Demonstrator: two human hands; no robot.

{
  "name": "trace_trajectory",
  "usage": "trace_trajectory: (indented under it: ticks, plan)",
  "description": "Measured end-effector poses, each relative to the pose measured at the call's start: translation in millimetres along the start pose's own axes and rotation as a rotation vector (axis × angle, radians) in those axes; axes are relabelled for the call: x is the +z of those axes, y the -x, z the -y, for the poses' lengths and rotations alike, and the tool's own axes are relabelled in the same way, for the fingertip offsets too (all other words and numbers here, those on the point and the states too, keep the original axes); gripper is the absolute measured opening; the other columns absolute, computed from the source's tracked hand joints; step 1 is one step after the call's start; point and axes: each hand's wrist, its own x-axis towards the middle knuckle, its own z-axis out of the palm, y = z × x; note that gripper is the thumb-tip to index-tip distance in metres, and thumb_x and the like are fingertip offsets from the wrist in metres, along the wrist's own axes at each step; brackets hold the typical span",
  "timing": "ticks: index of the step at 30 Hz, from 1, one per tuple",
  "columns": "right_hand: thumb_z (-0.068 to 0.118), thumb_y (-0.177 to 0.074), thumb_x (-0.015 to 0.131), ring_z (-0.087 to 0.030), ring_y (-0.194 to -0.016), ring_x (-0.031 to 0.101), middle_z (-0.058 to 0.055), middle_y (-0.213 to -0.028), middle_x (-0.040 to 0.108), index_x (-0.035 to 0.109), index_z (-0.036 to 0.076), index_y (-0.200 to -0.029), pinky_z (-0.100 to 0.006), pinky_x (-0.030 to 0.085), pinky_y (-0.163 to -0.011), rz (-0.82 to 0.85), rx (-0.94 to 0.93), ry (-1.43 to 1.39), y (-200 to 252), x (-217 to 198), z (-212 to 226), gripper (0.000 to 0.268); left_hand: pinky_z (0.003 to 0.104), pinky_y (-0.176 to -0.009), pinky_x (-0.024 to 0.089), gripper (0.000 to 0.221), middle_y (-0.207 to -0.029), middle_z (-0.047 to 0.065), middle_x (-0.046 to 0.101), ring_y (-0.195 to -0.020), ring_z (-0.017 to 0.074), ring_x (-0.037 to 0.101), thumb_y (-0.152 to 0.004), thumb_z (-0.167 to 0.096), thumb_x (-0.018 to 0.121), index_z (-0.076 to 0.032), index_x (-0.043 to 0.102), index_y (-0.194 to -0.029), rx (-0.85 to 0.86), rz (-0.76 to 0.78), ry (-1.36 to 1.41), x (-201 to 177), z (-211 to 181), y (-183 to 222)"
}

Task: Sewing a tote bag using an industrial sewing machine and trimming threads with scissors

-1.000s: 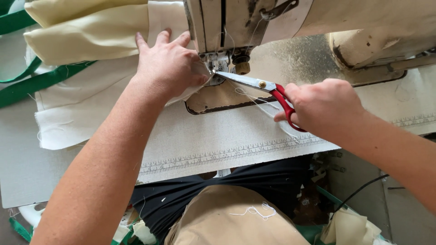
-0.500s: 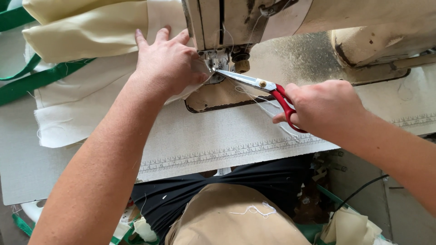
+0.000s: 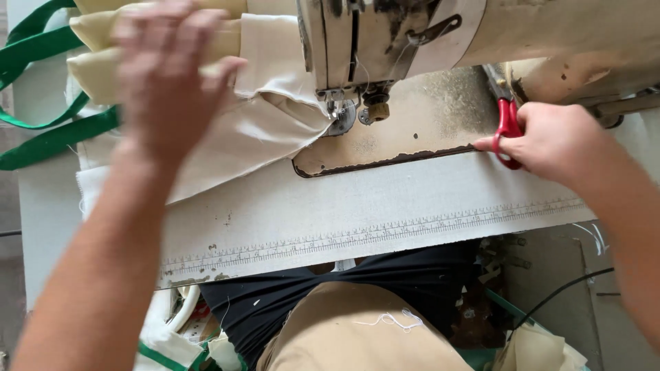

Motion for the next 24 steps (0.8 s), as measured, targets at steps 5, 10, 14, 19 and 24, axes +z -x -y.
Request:
trace_trajectory:
  ticks: [5,10,14,19,24]
  plan:
    - [0.044,-0.086,0.054,-0.025,-0.080,0.058,-0.008,-0.080,0.062,0.062,0.011,-0.089,-0.037,0.044,-0.064,-0.288,-0.248,0.202,-12.0,25.5,-35.0,0.034,0.050,-0.098,0.016,0.073,-0.143,0.010,0.013,-0.131,0.0265,0.011,-0.085,-0.059,0.044,-0.010,0.021,-0.134,-0.291,0.473,0.122,-31.2,7.0,63.0]
    - [0.022,-0.082,0.061,-0.030,-0.102,0.056,-0.020,-0.114,0.060,0.056,-0.004,-0.119,-0.043,0.043,-0.093,-0.457,-0.697,-0.009,15.5,45.8,6.6,0.046,0.065,-0.103,-0.002,0.097,-0.152,0.007,-0.006,-0.138,0.0358,-0.005,-0.072,-0.063,0.050,-0.025,-0.003,-0.144,-0.717,0.657,0.206,-60.7,-65.4,101.9]
    - [0.028,-0.079,0.068,-0.022,-0.090,0.061,-0.009,-0.104,0.065,0.064,0.004,-0.105,-0.035,0.049,-0.079,-0.668,-1.204,-0.046,24.0,84.3,45.7,0.036,0.050,-0.088,0.022,0.094,-0.139,0.008,0.021,-0.119,0.0295,0.023,-0.070,-0.079,0.038,-0.019,0.020,-0.140,-0.682,0.817,-0.194,-85.0,-81.9,87.6]
    - [0.041,-0.090,0.046,-0.025,-0.119,0.044,-0.008,-0.130,0.050,0.051,0.009,-0.126,-0.043,0.036,-0.096,-0.641,-1.315,0.062,43.4,114.6,81.0,0.048,0.039,-0.078,0.042,0.045,-0.114,0.006,0.056,-0.102,0.0270,0.054,-0.085,-0.038,0.070,-0.014,0.053,-0.120,-0.294,0.253,-0.120,-61.1,-48.2,63.3]
    - [0.047,-0.091,0.039,-0.026,-0.124,0.041,-0.005,-0.129,0.052,0.060,0.014,-0.116,-0.050,0.016,-0.102,-0.674,-1.351,0.140,49.5,123.6,79.8,0.046,0.035,-0.079,0.041,0.022,-0.096,-0.005,0.066,-0.085,0.0199,0.062,-0.077,-0.026,0.061,-0.025,0.066,-0.098,0.040,0.337,-0.130,-35.3,-17.1,33.1]
